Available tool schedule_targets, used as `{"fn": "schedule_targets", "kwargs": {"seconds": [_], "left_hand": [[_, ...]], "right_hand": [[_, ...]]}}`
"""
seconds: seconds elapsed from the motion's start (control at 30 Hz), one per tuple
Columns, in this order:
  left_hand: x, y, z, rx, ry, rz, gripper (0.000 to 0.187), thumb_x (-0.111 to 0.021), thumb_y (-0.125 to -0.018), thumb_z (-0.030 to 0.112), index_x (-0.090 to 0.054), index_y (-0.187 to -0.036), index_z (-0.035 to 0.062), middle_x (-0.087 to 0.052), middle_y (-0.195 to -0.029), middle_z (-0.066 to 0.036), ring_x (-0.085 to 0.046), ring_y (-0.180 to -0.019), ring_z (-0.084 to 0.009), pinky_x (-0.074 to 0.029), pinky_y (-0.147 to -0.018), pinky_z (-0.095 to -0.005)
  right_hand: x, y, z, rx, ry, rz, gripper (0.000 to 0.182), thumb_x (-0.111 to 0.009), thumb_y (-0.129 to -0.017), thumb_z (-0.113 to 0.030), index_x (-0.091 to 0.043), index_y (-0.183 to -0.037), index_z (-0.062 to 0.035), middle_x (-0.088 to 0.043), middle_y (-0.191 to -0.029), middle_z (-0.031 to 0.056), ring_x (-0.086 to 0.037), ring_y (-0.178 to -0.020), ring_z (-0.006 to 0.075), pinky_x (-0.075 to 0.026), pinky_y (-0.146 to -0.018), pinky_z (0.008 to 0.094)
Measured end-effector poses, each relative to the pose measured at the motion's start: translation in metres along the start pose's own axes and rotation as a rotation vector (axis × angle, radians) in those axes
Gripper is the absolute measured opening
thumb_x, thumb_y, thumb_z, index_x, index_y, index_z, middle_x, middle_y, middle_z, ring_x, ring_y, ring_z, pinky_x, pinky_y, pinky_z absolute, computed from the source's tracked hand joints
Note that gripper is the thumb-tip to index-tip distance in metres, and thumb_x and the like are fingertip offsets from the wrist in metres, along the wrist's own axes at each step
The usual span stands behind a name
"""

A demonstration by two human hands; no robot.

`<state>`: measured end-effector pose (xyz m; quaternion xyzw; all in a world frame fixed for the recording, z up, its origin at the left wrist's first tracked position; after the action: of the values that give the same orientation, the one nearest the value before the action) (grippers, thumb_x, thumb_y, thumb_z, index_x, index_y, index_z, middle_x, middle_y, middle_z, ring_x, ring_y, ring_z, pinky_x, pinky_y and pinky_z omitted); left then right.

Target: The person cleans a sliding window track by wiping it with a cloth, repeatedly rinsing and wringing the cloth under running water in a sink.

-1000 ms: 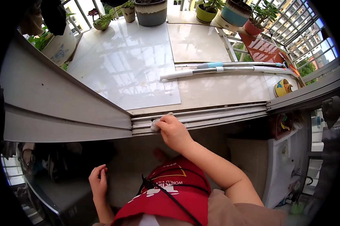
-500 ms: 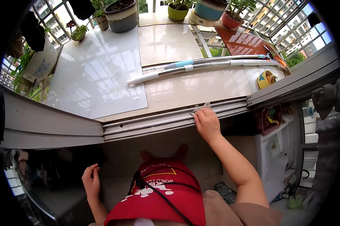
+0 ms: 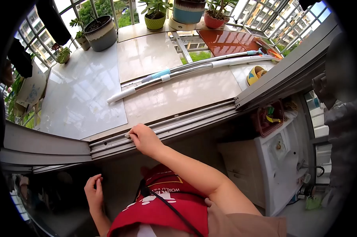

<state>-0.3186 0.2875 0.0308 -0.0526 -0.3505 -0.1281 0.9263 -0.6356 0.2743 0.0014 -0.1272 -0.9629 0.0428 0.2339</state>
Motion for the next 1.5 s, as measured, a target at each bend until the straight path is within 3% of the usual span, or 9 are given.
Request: {"fn": "schedule_targets", "kwargs": {"seconds": [0.07,0.23,0.33,0.53,0.6,0.8,1.1,1.2,1.5], "left_hand": [[-0.004,0.001,0.000,0.009,0.013,0.011,0.015,-0.053,-0.087,-0.001,-0.064,-0.097,-0.0028,-0.062,-0.082,-0.012,-0.062,-0.077,-0.0222,-0.048,-0.071,-0.0298],[-0.008,0.009,0.003,0.008,-0.029,-0.021,0.015,-0.053,-0.086,-0.001,-0.064,-0.096,-0.0031,-0.062,-0.082,-0.013,-0.062,-0.076,-0.0239,-0.048,-0.070,-0.0305],[-0.012,0.006,0.007,0.002,-0.051,-0.056,0.014,-0.053,-0.086,-0.001,-0.064,-0.096,-0.0032,-0.063,-0.081,-0.013,-0.062,-0.075,-0.0246,-0.048,-0.070,-0.0306],[-0.013,-0.001,0.015,-0.029,-0.045,-0.061,0.014,-0.053,-0.086,-0.001,-0.063,-0.096,-0.0034,-0.063,-0.081,-0.014,-0.063,-0.076,-0.0246,-0.048,-0.070,-0.0303],[-0.019,-0.002,0.009,-0.046,-0.029,-0.070,0.014,-0.053,-0.086,-0.001,-0.063,-0.095,-0.0033,-0.063,-0.081,-0.014,-0.063,-0.076,-0.0245,-0.048,-0.070,-0.0303],[-0.033,-0.013,0.030,-0.119,-0.004,-0.164,0.014,-0.054,-0.086,-0.002,-0.064,-0.095,-0.0027,-0.063,-0.083,-0.013,-0.063,-0.076,-0.0237,-0.049,-0.070,-0.0300],[0.009,-0.007,0.016,-0.196,-0.197,0.176,0.014,-0.054,-0.085,-0.002,-0.064,-0.095,-0.0019,-0.063,-0.093,-0.013,-0.062,-0.086,-0.0260,-0.048,-0.078,-0.0313],[0.021,0.020,0.000,-0.088,-0.178,0.205,0.014,-0.054,-0.085,0.000,-0.064,-0.096,-0.0019,-0.063,-0.094,-0.014,-0.062,-0.087,-0.0264,-0.047,-0.080,-0.0316],[0.029,0.021,0.004,-0.003,-0.098,0.135,0.014,-0.054,-0.085,-0.002,-0.063,-0.095,-0.0025,-0.063,-0.091,-0.014,-0.062,-0.084,-0.0272,-0.048,-0.077,-0.0319]], "right_hand": [[0.051,0.008,0.008,-0.152,-0.082,0.083,0.014,-0.056,-0.093,-0.013,-0.060,-0.097,0.0002,-0.059,-0.079,0.0012,-0.049,-0.071,0.0066,-0.042,-0.066,0.0230],[0.212,0.065,0.060,-0.220,0.080,0.399,0.012,-0.056,-0.092,-0.010,-0.060,-0.094,0.0006,-0.061,-0.076,0.0018,-0.054,-0.070,0.0076,-0.045,-0.064,0.0233],[0.255,0.085,0.103,-0.086,0.715,0.277,0.015,-0.061,-0.085,-0.011,-0.059,-0.094,0.0000,-0.058,-0.091,0.0157,-0.057,-0.086,0.0314,-0.047,-0.078,0.0384],[0.195,0.080,0.098,-0.140,0.903,0.304,0.014,-0.062,-0.082,-0.014,-0.057,-0.091,-0.0036,-0.057,-0.092,0.0134,-0.054,-0.090,0.0344,-0.045,-0.079,0.0434],[0.134,0.074,0.070,0.093,0.869,0.405,0.011,-0.063,-0.078,-0.010,-0.057,-0.085,-0.0045,-0.056,-0.089,0.0120,-0.054,-0.087,0.0324,-0.045,-0.077,0.0429],[0.006,0.056,0.011,0.223,0.566,0.147,0.015,-0.064,-0.077,-0.008,-0.060,-0.091,-0.0045,-0.058,-0.092,0.0101,-0.056,-0.090,0.0287,-0.045,-0.083,0.0382],[0.230,0.092,0.127,-0.029,0.953,0.538,0.005,-0.057,-0.080,-0.006,-0.059,-0.083,-0.0031,-0.059,-0.089,0.0120,-0.055,-0.085,0.0336,-0.045,-0.078,0.0439],[0.168,0.082,0.106,-0.059,0.985,0.609,0.002,-0.057,-0.079,-0.005,-0.057,-0.079,-0.0022,-0.058,-0.089,0.0133,-0.054,-0.089,0.0346,-0.044,-0.079,0.0441],[-0.093,0.029,-0.021,0.437,0.349,0.042,0.014,-0.064,-0.077,-0.007,-0.061,-0.090,-0.0034,-0.059,-0.090,0.0086,-0.058,-0.088,0.0272,-0.046,-0.079,0.0380]]}}
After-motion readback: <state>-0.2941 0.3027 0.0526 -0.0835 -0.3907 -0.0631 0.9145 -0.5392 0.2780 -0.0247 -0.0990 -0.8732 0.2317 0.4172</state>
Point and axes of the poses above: each hand's wrist, its own y-axis away from the middle knuckle, its own x-axis out of the back of the hand, z = x × y, the point moved 2 cm from there along -y, towards the middle knuckle
